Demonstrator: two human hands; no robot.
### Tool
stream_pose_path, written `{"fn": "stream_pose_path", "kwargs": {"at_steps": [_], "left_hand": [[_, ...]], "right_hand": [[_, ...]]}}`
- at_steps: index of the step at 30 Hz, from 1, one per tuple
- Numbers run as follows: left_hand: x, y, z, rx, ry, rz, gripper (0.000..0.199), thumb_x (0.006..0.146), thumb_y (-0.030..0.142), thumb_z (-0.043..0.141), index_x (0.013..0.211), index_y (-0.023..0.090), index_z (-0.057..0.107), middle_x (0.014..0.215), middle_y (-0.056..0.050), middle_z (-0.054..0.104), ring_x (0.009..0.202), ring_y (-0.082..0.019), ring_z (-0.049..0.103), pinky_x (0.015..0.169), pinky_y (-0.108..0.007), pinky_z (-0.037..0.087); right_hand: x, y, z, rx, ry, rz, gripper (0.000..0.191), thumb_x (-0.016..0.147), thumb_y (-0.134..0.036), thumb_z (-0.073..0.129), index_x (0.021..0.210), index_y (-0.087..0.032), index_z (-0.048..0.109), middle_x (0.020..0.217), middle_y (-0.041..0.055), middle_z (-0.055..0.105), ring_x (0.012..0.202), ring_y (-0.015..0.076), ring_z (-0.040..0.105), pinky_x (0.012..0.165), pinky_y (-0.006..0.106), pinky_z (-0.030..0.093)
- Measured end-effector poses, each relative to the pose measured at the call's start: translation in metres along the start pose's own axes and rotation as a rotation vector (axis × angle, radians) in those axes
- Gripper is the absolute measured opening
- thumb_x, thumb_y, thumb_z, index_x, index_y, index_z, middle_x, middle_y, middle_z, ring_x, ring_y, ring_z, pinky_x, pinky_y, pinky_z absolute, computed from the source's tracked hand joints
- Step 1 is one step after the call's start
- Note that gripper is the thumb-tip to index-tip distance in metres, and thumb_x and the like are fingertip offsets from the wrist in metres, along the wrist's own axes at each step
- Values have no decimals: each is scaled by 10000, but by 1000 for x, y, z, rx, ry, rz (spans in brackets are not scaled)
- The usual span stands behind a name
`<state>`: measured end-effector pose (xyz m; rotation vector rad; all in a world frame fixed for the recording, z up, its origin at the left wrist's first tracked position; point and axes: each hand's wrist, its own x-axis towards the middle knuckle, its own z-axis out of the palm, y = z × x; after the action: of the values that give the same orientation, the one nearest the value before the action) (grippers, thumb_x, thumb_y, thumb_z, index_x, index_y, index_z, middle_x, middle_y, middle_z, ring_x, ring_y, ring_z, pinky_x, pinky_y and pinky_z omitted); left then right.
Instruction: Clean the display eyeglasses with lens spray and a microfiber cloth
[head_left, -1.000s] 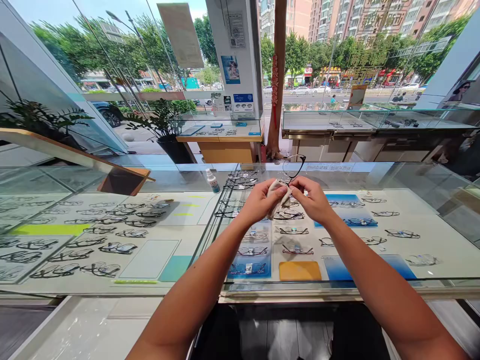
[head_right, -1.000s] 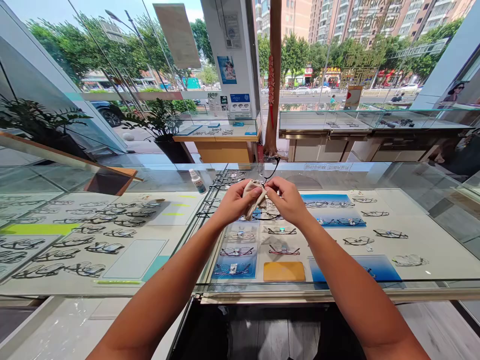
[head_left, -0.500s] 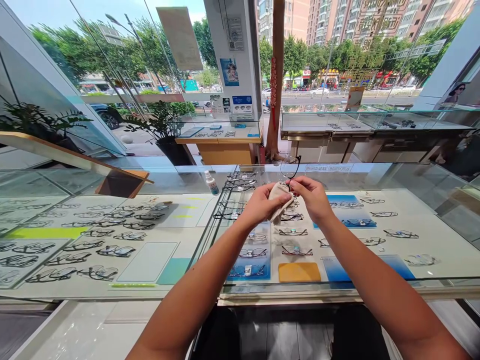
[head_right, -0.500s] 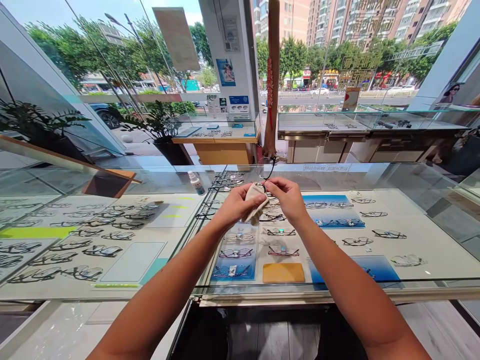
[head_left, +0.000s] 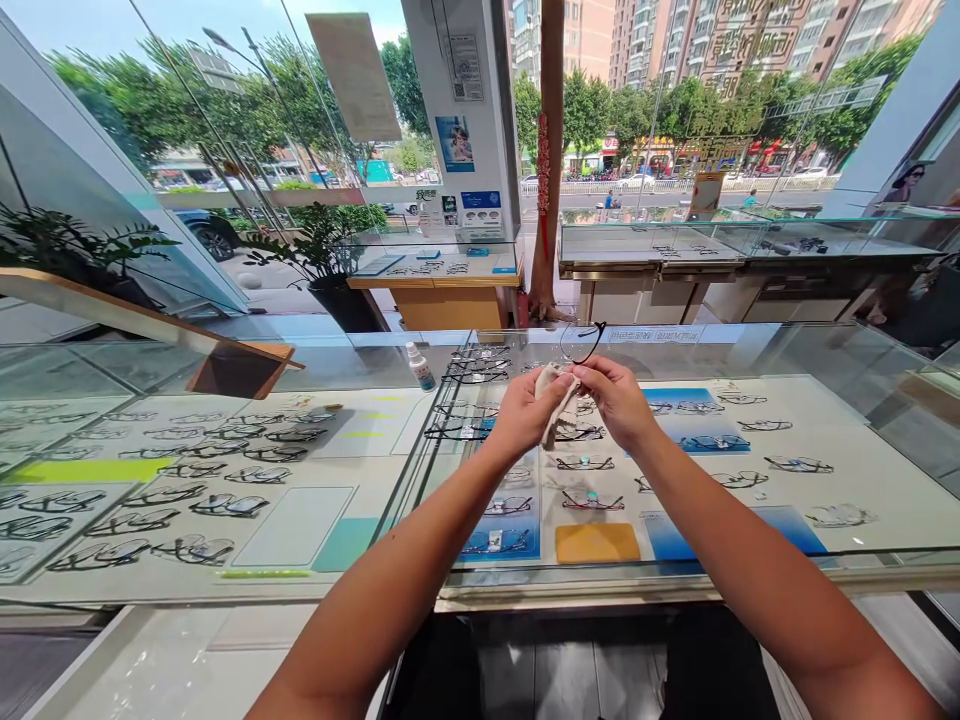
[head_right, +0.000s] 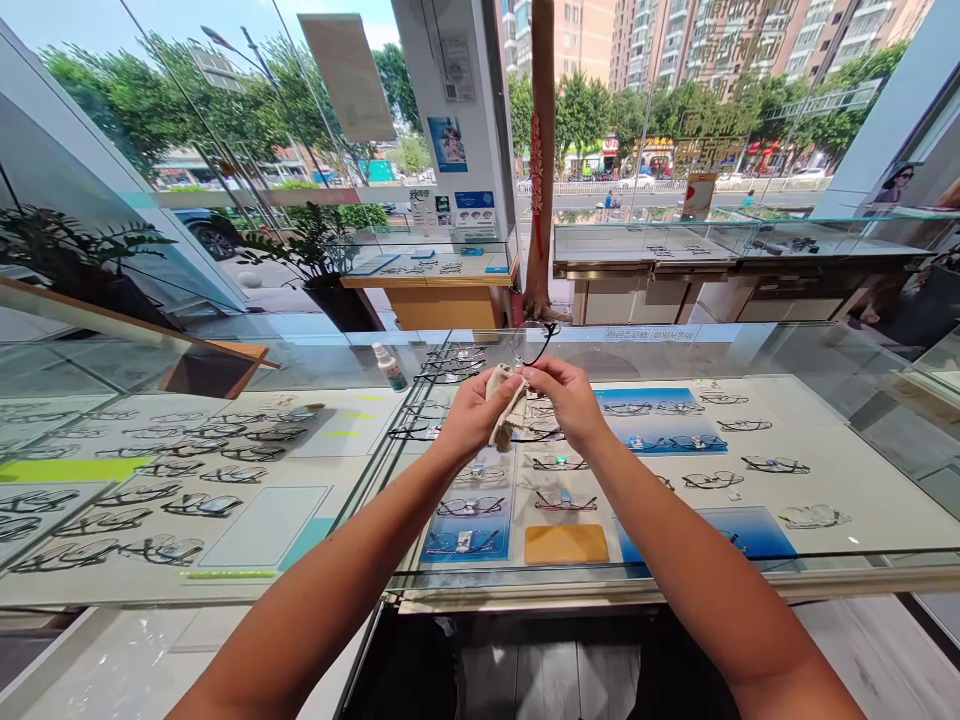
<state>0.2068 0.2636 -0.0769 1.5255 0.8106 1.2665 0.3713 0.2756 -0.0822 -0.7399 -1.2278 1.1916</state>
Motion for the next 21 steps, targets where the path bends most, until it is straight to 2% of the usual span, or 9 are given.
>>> {"fn": "stream_pose_path", "kwargs": {"at_steps": [4,8,11,16,18,21], "left_hand": [[2,-1,-4,6,-44,2,654,904,802,669,894,149,702,701,13,563,618,-103,428,569,-240,356],[7,-6,-12,-30,-113,-59,672,892,829,666,843,159,654,723,1,598,625,-104,473,571,-232,378],[12,-9,-18,-104,-28,-115,682,857,850,690,872,169,654,714,-1,631,615,-117,529,568,-237,419],[18,-1,-24,-260,107,-123,701,790,859,754,975,184,715,838,-52,759,780,-206,710,676,-296,556],[18,5,-24,-289,124,-148,702,795,858,750,1000,187,730,858,-74,779,844,-253,752,709,-335,591],[15,9,-23,-324,119,-172,682,800,842,763,993,189,731,839,-77,780,838,-269,766,679,-338,596]], "right_hand": [[-2,-1,4,81,-9,51,308,747,-515,880,859,-246,781,863,23,722,779,168,562,774,324,495],[0,-7,2,213,10,141,340,691,-514,923,850,-247,784,912,37,713,809,171,581,733,307,504],[3,-14,-5,236,-1,123,324,678,-492,945,820,-243,793,1020,51,719,897,178,606,781,302,522],[1,-23,-9,61,-173,87,255,776,-472,871,774,-226,803,1303,89,681,1173,245,610,1024,371,494],[-1,-22,-8,10,-219,99,243,785,-460,855,759,-224,809,1310,94,669,1272,274,568,1115,397,429],[-3,-16,-5,-51,-256,124,229,780,-446,846,733,-224,809,1169,76,668,1208,267,559,1136,407,375]]}}
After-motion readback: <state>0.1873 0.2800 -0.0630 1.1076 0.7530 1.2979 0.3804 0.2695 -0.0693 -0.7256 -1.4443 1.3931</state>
